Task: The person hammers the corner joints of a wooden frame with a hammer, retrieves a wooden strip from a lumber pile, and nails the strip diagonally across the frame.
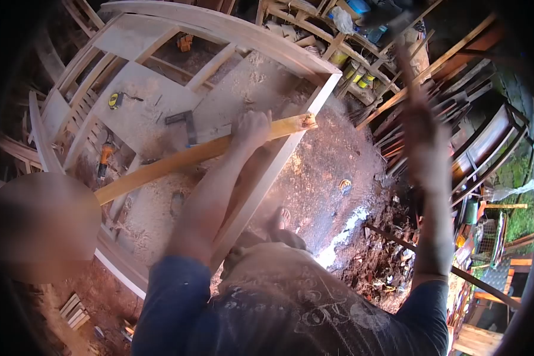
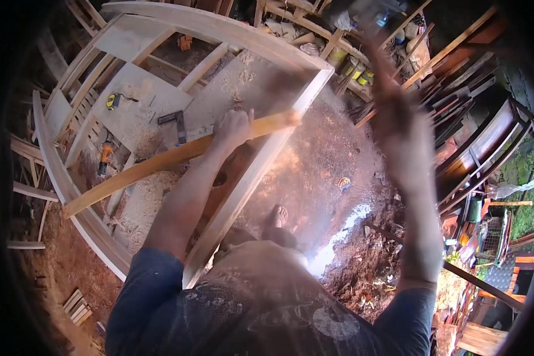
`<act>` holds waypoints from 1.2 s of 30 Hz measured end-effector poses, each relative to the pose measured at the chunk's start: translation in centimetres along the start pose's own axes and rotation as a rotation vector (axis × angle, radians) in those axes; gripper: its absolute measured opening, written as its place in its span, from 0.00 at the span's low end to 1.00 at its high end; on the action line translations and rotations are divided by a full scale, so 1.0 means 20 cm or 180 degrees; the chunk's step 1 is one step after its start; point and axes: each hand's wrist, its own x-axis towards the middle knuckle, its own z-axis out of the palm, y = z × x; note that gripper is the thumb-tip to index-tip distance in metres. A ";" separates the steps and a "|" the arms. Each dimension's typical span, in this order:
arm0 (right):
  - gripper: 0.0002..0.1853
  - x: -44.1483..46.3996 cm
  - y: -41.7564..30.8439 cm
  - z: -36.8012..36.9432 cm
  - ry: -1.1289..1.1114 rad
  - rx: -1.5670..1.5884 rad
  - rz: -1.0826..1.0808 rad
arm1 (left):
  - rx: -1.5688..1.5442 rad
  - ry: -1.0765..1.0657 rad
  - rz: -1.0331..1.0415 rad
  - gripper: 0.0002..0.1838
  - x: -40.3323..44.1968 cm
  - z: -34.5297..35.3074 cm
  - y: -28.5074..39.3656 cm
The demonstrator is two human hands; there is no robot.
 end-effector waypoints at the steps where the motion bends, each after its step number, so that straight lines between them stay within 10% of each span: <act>1: 0.16 0.04 -0.11 -0.13 0.0378 0.0178 0.0124 | -0.0024 -0.0002 -0.0006 0.29 0.00 -0.01 0.01; 5: 0.23 0.01 0.08 -0.11 0.1365 0.1147 -0.0415 | -0.0224 -0.0035 0.0099 0.30 -0.01 -0.03 0.00; 8: 0.21 -0.17 0.59 0.58 0.0325 0.0125 -0.1080 | -0.0254 -0.0066 -0.0046 0.29 -0.01 -0.06 0.02; 9: 0.19 -0.20 0.44 0.60 -0.1500 -0.0809 0.0404 | -0.0235 -0.0084 -0.0167 0.29 -0.02 -0.07 0.04; 11: 0.17 -0.15 0.53 0.48 -0.1376 -0.0058 0.0873 | -0.0032 -0.0079 -0.0219 0.30 -0.04 -0.10 0.06; 17: 0.16 0.11 0.09 -0.50 0.0552 0.0837 -0.0264 | -0.0311 -0.0229 -0.0255 0.30 -0.04 -0.14 0.08; 20: 0.22 0.20 -0.13 -0.43 0.2068 0.2235 -0.0562 | -0.0195 -0.0189 -0.0166 0.29 -0.01 -0.10 0.05; 23: 0.16 -0.03 0.37 0.19 0.1801 -0.2038 -0.2168 | -0.0065 -0.0059 -0.0146 0.29 -0.01 -0.06 0.03; 25: 0.15 -0.21 0.57 0.63 -0.1580 -0.0950 0.0268 | -0.0006 -0.0017 -0.0200 0.29 -0.04 -0.07 0.04; 30: 0.13 -0.09 0.62 0.14 -0.0592 -0.0685 -0.0793 | -0.0051 -0.0065 -0.0341 0.26 -0.02 -0.06 0.04; 36: 0.10 0.11 0.22 -0.10 0.1402 0.2050 -0.1136 | -0.0164 0.0215 -0.0699 0.22 -0.05 -0.14 0.11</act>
